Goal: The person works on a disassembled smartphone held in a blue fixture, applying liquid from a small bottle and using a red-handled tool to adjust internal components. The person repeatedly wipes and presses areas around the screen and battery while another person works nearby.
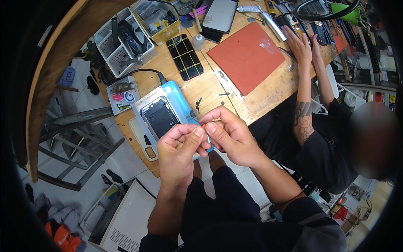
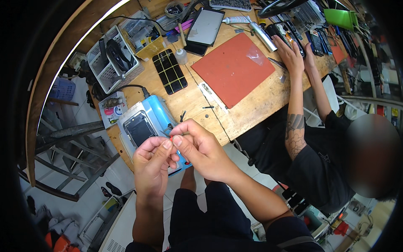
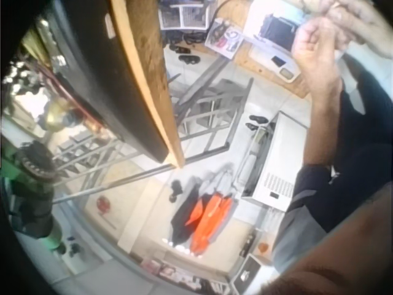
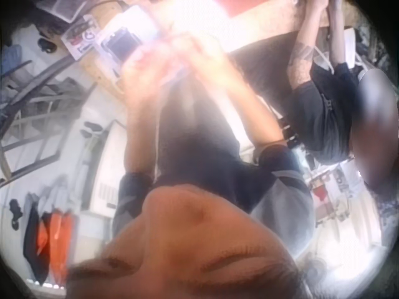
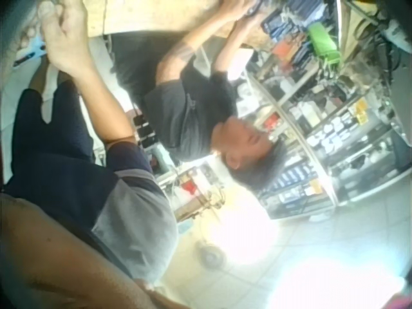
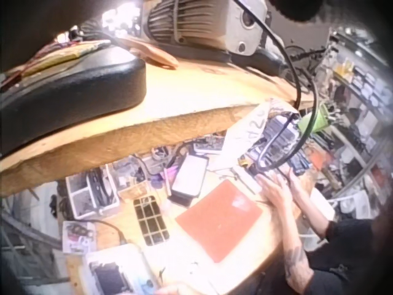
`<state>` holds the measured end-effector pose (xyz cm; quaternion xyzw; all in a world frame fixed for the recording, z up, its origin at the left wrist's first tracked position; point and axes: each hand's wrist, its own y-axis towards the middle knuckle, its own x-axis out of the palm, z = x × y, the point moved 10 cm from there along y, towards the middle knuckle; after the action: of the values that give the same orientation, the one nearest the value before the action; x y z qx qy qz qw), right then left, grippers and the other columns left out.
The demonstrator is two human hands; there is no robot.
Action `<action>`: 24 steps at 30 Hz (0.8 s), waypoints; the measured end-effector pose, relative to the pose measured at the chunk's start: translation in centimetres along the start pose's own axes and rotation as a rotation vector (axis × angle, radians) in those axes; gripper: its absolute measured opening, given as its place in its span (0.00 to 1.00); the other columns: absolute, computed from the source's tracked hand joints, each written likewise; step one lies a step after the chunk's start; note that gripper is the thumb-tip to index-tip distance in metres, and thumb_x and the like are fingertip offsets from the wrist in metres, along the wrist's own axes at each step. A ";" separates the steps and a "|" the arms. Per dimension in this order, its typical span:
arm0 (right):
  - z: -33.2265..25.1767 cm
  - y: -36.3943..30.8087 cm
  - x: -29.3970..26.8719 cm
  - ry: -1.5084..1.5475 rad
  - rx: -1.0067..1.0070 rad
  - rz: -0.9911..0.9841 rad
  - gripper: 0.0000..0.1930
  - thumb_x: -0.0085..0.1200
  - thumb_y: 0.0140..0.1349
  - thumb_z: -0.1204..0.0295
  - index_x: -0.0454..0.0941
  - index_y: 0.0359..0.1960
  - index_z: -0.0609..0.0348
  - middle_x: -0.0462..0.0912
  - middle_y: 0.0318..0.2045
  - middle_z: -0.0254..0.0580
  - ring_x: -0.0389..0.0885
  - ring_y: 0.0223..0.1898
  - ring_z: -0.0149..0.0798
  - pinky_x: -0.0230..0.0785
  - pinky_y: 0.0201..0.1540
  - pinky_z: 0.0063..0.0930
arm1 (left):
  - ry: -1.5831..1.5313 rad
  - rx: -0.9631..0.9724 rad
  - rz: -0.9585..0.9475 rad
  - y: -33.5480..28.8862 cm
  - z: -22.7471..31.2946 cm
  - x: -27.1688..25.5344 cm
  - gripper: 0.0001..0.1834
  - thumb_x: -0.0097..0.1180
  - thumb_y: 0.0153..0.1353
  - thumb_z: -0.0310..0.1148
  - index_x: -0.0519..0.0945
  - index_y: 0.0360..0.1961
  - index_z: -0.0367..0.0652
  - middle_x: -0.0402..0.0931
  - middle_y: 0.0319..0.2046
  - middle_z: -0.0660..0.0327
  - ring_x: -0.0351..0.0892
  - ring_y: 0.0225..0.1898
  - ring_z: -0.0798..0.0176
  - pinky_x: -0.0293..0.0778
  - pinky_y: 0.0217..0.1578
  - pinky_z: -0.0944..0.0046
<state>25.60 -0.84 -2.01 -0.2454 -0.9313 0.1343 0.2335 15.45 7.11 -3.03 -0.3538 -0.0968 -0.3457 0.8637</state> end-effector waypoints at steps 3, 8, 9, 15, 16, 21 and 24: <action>0.3 -0.1 -0.1 -0.022 0.003 0.029 0.14 0.51 0.86 0.64 0.75 0.61 0.62 0.81 0.31 0.30 0.77 0.32 0.19 0.68 0.34 0.19 | 0.030 -0.041 -0.019 -0.4 -0.6 0.3 0.06 0.64 0.76 0.27 0.84 0.46 0.33 0.87 0.34 0.58 0.85 0.31 0.68 0.78 0.31 0.70; 1.0 0.0 -1.5 -0.037 -0.076 0.081 0.14 0.50 0.86 0.64 0.79 0.57 0.63 0.80 0.29 0.29 0.76 0.29 0.19 0.67 0.32 0.17 | 0.149 -0.145 -0.127 -1.8 -1.9 0.7 0.06 0.64 0.75 0.26 0.84 0.45 0.33 0.87 0.35 0.57 0.85 0.31 0.68 0.78 0.29 0.70; 2.1 0.1 -2.8 -0.031 -0.018 0.150 0.15 0.51 0.86 0.64 0.82 0.55 0.64 0.82 0.29 0.33 0.80 0.30 0.22 0.70 0.34 0.20 | 0.166 -0.148 -0.112 -2.4 -1.9 0.4 0.06 0.64 0.75 0.25 0.84 0.46 0.33 0.87 0.35 0.56 0.85 0.31 0.68 0.79 0.29 0.70; 4.5 2.2 -10.4 -0.842 -0.160 0.620 0.13 0.56 0.81 0.68 0.89 0.52 0.64 0.90 0.36 0.51 0.90 0.36 0.49 0.81 0.42 0.38 | 0.274 -0.055 0.084 -4.8 0.1 -0.3 0.17 0.64 0.74 0.22 0.79 0.60 0.31 0.88 0.43 0.52 0.86 0.32 0.70 0.81 0.27 0.72; 4.6 2.1 -10.7 -0.901 -0.231 0.631 0.12 0.57 0.80 0.69 0.89 0.52 0.63 0.90 0.37 0.52 0.90 0.36 0.51 0.81 0.43 0.39 | 0.341 -0.079 0.082 -4.6 0.1 0.3 0.20 0.64 0.73 0.21 0.77 0.64 0.30 0.88 0.45 0.50 0.87 0.33 0.70 0.81 0.27 0.72; 2.6 1.6 -11.6 -1.089 -0.532 0.703 0.10 0.61 0.76 0.73 0.90 0.52 0.63 0.89 0.47 0.53 0.88 0.43 0.52 0.81 0.47 0.41 | 0.600 0.324 0.181 -1.8 3.7 2.6 0.34 0.71 0.67 0.22 0.73 0.72 0.27 0.84 0.56 0.42 0.90 0.33 0.65 0.86 0.29 0.67; -0.4 -0.6 -13.2 -0.973 -0.484 0.786 0.11 0.63 0.73 0.79 0.90 0.54 0.63 0.87 0.46 0.47 0.86 0.42 0.38 0.78 0.45 0.29 | 0.570 0.351 0.340 -5.5 5.3 -1.1 0.23 0.69 0.69 0.21 0.79 0.63 0.28 0.85 0.50 0.47 0.87 0.33 0.67 0.83 0.30 0.71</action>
<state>35.71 -8.14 -6.33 -0.5231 -0.7756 0.0919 -0.3410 11.38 8.45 3.44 -0.1010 0.1500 -0.2603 0.9484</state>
